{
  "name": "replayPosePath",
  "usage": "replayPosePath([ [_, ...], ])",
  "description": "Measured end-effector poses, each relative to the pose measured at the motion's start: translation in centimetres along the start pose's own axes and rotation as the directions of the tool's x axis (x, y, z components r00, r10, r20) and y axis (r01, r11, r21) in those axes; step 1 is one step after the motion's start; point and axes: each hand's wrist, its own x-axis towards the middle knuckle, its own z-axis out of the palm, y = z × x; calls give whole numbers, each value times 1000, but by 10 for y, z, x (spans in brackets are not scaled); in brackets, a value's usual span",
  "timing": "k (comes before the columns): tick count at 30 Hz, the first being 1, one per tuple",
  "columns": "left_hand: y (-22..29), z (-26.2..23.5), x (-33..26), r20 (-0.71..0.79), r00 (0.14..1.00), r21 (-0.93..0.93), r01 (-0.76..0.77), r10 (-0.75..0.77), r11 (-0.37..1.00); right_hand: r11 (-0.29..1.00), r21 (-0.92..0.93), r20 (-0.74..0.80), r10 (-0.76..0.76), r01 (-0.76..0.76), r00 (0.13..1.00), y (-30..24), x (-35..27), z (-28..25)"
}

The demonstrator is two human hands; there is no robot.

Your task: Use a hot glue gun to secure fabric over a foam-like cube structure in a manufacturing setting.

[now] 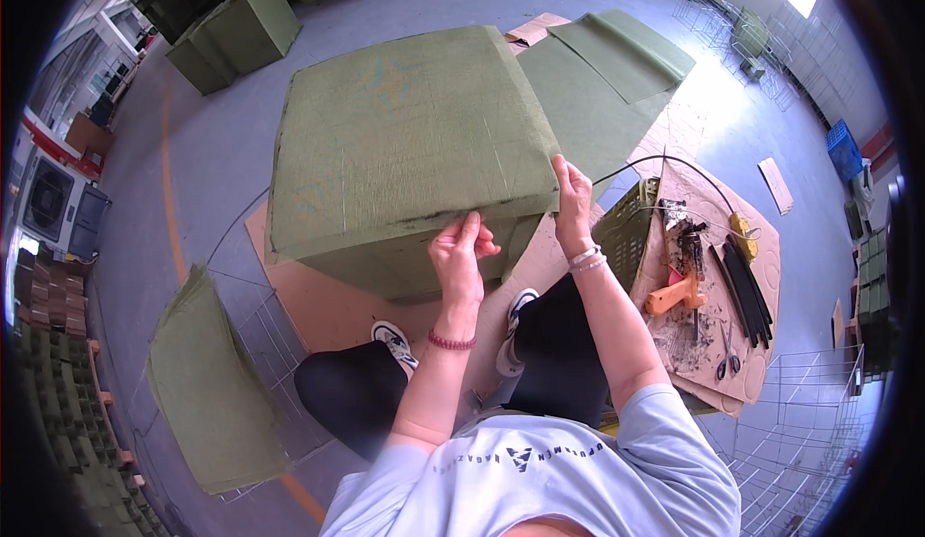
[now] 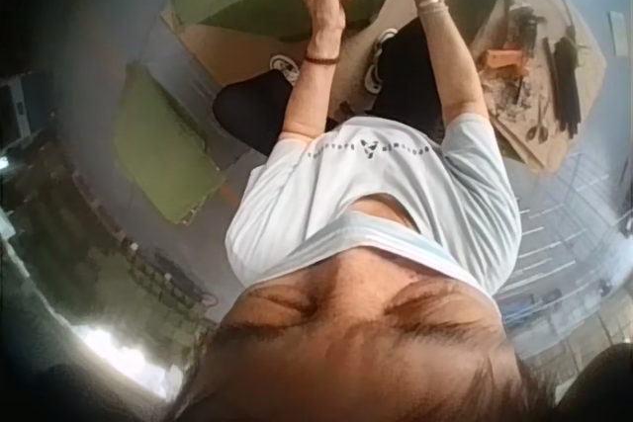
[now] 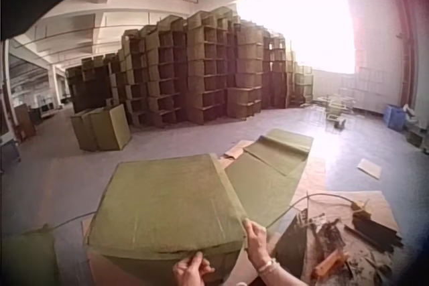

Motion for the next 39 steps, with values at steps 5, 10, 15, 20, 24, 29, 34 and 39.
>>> replayPosePath([
  [5, -4, -5, -7, 63, 997, 0, 38, -38, 999, 999, -38, 5, -15, 15, 1000, 10, 5, -8],
  [10, -7, -2, -19, 152, 983, -51, 115, -106, 992, 999, -51, 6, 2, -1, 1000, 8, 2, -4],
  [15, -13, 10, -6, 113, 988, -26, 104, -101, 994, 997, -69, -1, -20, 20, 1000, 5, 1, -5],
  [20, -15, 10, 2, 73, 994, -24, 82, -80, 996, 999, 29, 3, 22, -22, 1000, -2, 0, 1],
  [24, -22, 10, -7, 128, 988, -35, 96, -91, 995, 999, -44, 3, 5, -5, 1000, 13, 5, -11],
  [29, -20, 14, -16, 234, 961, -72, 169, -148, 983, 1000, -9, 7, -11, 11, 1000, 5, 1, -1],
  [34, -24, 30, 0, 151, 979, -14, 140, -136, 990, 999, -44, 25, 0, 1, 1000, 12, 3, 1],
  [39, -31, 45, 4, 73, 996, 119, 36, -45, 992, 998, -28, 17, -47, 47, 999, -2, 5, -8],
])
